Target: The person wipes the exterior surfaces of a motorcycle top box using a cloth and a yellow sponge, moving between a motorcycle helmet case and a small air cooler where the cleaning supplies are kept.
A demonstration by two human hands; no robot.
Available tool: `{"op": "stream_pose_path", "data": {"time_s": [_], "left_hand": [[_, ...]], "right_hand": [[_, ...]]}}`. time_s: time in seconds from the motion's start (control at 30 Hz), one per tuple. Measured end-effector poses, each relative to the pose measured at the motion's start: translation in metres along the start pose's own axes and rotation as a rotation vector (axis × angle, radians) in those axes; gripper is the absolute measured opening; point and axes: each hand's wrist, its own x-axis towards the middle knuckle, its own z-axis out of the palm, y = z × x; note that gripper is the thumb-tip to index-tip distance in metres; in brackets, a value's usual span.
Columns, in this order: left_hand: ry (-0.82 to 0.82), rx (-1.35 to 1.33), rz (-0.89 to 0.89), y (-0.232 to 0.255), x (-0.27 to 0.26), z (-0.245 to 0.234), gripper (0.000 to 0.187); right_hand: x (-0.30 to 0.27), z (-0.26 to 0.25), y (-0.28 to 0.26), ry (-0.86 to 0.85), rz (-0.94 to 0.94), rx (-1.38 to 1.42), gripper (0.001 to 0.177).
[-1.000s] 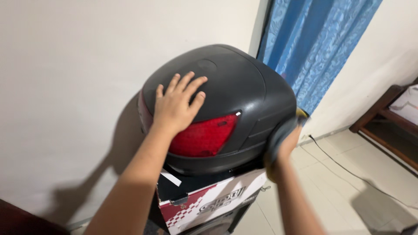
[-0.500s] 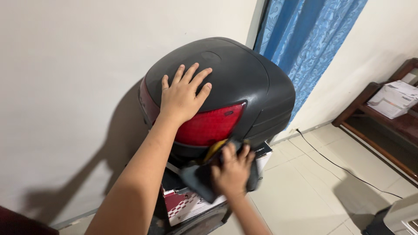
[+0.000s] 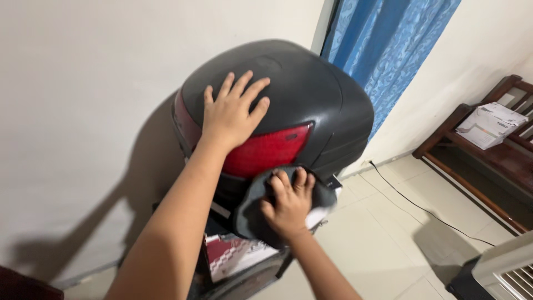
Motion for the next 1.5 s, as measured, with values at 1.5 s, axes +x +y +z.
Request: {"op": "stream_pose_path", "data": {"time_s": [1.5], "left_hand": [[-0.005, -0.001, -0.065, 0.009, 0.002, -0.008, 0.045]], "right_hand": [[0.011, 0.054, 0.155, 0.369, 0.828, 0.031, 0.031]]}}
